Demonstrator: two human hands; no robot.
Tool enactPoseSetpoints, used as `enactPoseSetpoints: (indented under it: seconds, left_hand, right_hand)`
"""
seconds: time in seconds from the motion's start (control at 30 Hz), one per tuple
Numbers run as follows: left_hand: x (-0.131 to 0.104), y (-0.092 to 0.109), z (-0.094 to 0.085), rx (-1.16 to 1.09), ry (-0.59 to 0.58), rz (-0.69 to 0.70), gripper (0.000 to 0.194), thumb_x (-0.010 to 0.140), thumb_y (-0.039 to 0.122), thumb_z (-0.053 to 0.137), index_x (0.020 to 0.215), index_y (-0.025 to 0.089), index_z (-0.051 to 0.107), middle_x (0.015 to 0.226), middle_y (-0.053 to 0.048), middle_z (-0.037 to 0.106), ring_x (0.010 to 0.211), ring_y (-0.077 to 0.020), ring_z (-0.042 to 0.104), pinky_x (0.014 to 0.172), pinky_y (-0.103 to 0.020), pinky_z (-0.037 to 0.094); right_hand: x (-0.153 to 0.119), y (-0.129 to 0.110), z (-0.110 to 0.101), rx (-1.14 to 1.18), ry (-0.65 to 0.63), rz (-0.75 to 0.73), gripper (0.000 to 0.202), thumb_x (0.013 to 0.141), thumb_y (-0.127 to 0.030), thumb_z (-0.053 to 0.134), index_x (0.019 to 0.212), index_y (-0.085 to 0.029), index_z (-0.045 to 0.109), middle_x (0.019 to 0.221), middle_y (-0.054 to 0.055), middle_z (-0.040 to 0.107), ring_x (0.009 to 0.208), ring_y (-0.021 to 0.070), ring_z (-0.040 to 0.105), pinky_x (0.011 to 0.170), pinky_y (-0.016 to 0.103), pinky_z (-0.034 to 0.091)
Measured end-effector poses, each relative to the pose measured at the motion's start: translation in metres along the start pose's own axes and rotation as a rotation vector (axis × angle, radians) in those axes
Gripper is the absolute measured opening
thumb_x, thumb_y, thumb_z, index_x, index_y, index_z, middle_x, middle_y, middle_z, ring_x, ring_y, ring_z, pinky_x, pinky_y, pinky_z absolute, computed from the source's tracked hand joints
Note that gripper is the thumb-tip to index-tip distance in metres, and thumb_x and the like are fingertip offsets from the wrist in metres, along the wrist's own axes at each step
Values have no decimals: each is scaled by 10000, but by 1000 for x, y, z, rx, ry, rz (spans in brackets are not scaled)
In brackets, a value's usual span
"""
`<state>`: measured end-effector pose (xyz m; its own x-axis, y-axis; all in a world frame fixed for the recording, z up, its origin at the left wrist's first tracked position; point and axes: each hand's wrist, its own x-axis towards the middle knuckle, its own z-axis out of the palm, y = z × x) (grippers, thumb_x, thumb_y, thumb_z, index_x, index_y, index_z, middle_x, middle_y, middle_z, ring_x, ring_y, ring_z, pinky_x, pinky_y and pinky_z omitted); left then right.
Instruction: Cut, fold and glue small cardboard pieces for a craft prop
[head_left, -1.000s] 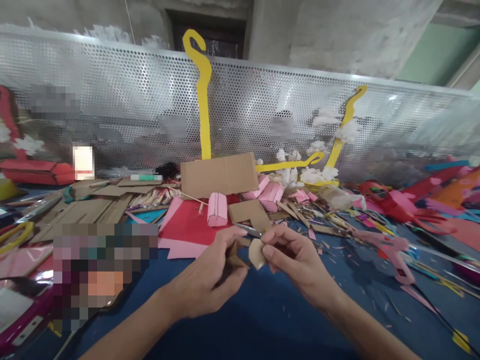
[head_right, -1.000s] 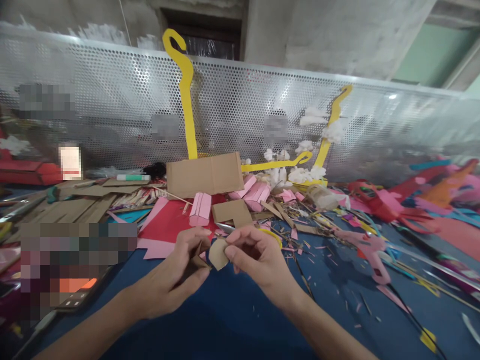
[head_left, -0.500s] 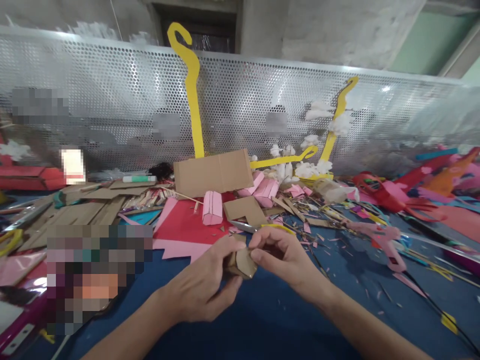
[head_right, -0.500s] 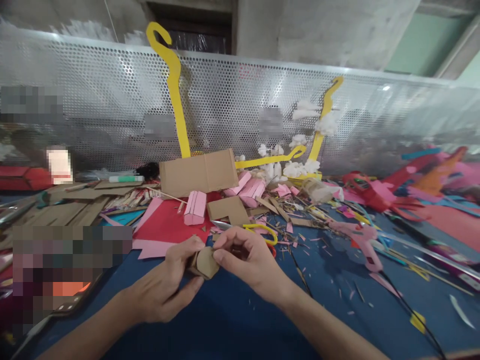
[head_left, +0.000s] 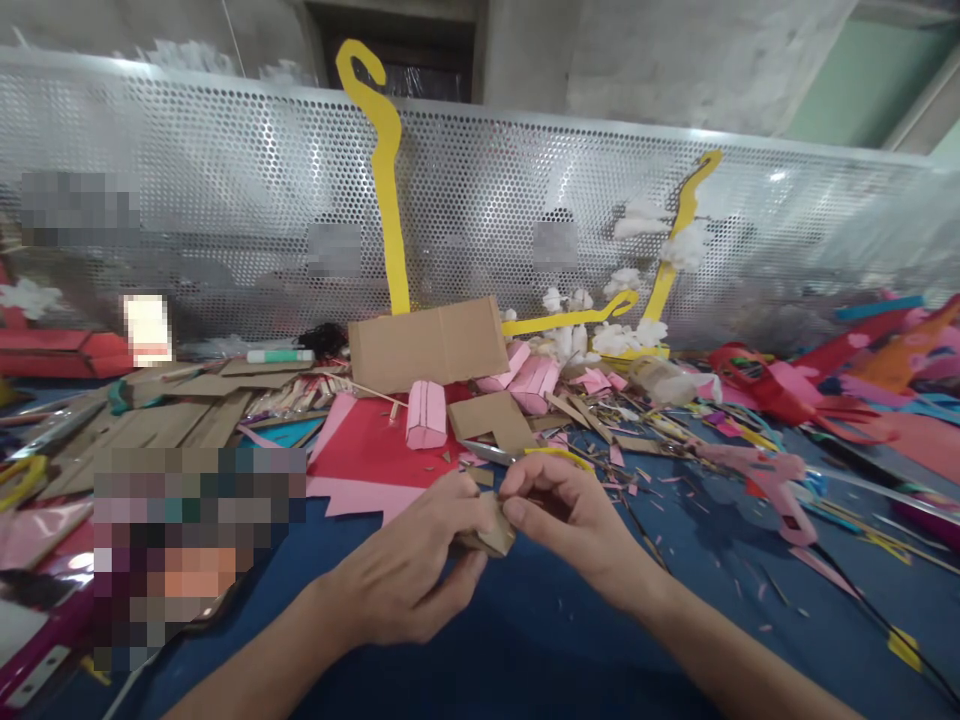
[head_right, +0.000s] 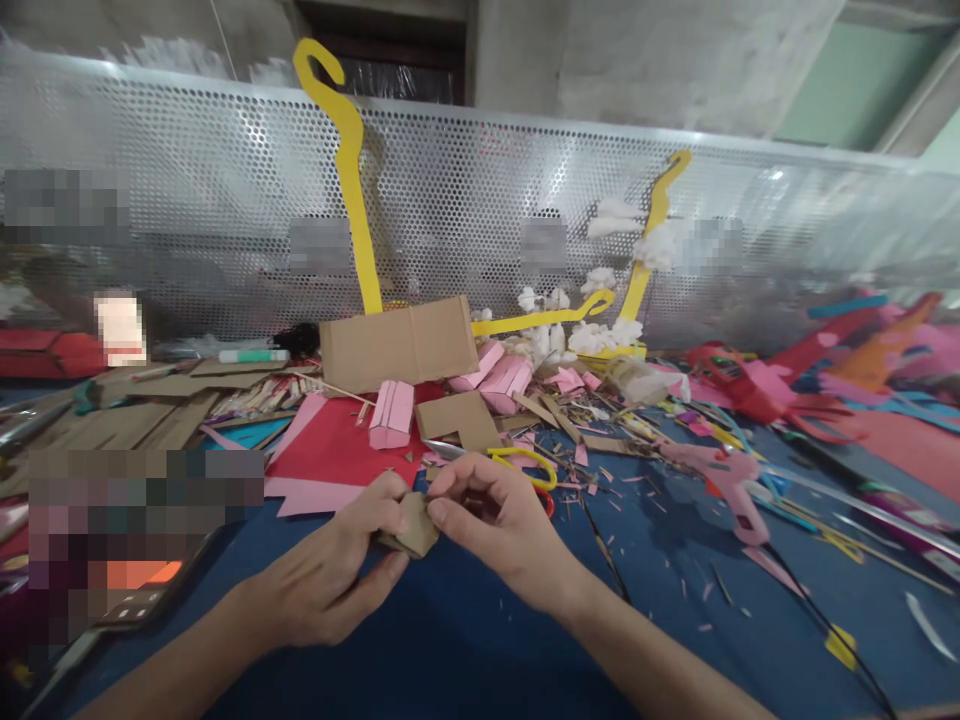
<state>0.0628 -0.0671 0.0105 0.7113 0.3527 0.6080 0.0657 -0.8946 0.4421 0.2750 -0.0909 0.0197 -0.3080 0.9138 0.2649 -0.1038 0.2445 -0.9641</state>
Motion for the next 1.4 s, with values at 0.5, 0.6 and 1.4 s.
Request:
enactPoseSetpoints:
  seconds: [0.5, 0.6, 1.4]
  left_hand:
    - [-7, -12, 4, -250, 189, -411, 505, 908, 359, 676, 1296, 261, 369, 1028, -31, 479, 761, -149, 493, 647, -268, 431]
    - [-1, -17, 1, -389, 247, -577, 361, 924, 487, 645, 1148, 232, 526, 790, 35, 432, 622, -118, 411, 554, -236, 339]
    - [9, -22, -13, -557, 454, -860, 244, 835, 432, 724, 845, 192, 682, 714, 20, 601, 568, -115, 442, 531, -233, 291]
  right_hand:
    - [4, 7, -7, -27, 120, -25, 228, 909, -399, 723, 1001, -209, 636, 779, -19, 622, 645, 102, 560, 603, 229, 468]
    - [6, 10, -11, -62, 113, -19, 243, 907, -410, 722, 999, -206, 628, 768, -23, 626, 627, 102, 576, 603, 238, 480]
    - [16, 18, -93, -1220, -105, 147, 246, 818, -141, 600, 1052, -178, 666, 1095, 117, 700, 1024, 276, 637, 882, 364, 461]
